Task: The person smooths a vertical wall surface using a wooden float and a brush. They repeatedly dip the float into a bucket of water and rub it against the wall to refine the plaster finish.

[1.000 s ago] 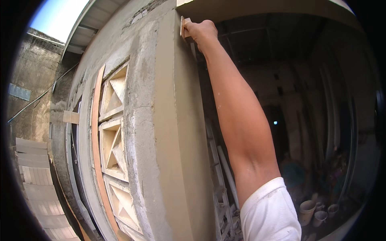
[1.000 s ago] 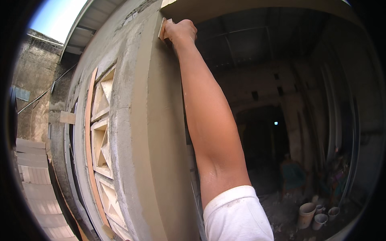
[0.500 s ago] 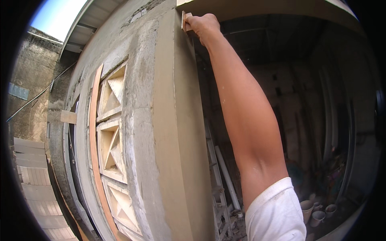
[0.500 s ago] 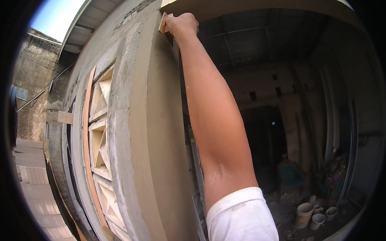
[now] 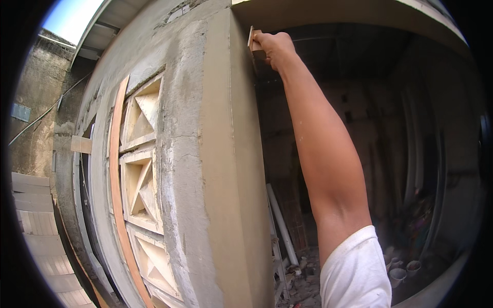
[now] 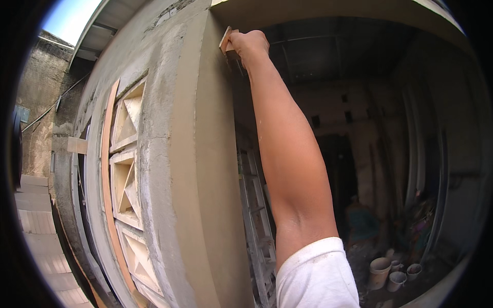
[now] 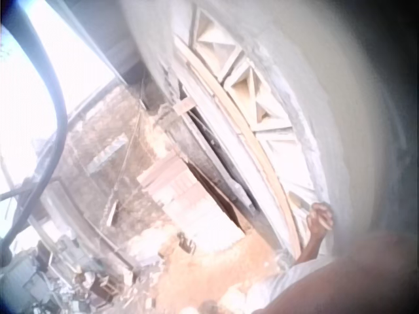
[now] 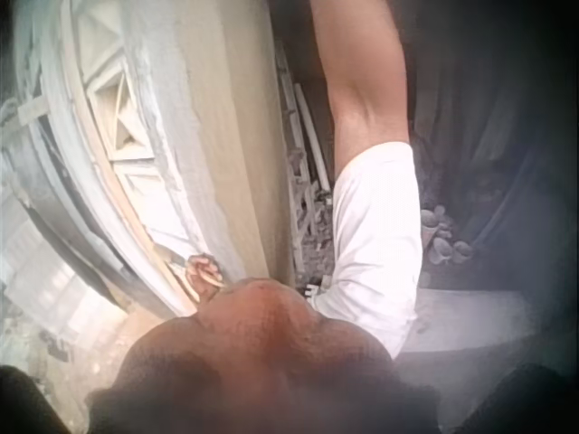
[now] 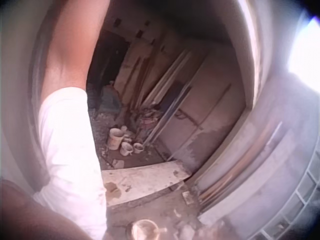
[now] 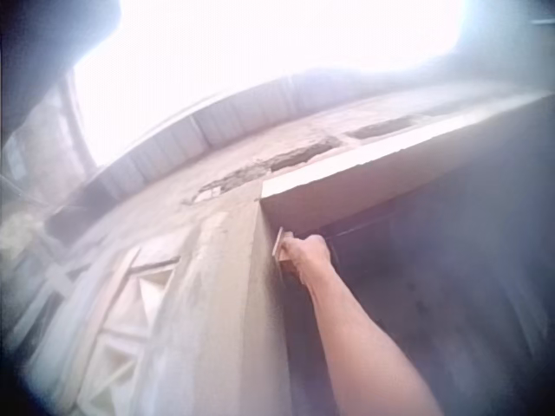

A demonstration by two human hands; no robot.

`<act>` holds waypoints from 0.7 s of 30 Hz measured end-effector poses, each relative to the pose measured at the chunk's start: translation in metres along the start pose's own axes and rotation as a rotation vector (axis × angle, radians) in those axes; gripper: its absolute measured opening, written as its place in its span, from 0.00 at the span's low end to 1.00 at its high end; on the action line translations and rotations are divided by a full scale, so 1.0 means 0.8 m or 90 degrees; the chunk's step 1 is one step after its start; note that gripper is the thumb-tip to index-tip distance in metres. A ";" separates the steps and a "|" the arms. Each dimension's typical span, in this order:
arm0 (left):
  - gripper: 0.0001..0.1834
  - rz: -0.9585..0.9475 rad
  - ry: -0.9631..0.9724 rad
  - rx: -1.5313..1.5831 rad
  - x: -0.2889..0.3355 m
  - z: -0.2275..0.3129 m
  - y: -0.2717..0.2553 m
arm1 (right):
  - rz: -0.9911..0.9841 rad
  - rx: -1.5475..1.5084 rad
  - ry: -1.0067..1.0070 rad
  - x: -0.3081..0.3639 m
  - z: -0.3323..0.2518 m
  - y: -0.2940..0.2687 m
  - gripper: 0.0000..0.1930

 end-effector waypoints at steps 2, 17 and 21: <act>0.32 -0.009 0.013 0.010 -0.001 0.001 0.005 | -0.025 0.069 -0.022 0.014 -0.035 0.005 0.20; 0.31 -0.005 0.033 -0.030 0.000 0.010 0.006 | -0.038 -0.035 -0.057 0.161 0.027 -0.091 0.18; 0.31 0.004 0.058 -0.032 -0.002 0.000 0.012 | -0.075 0.029 -0.175 0.132 -0.043 -0.043 0.21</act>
Point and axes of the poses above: each hand's wrist, its own x-axis away from the middle knuckle, its own y-axis out of the palm, z = x × y, the point moved 8 cm from there along -x, towards the middle knuckle, and after that the axes turned 12 degrees about z, right-handed, at the moved point
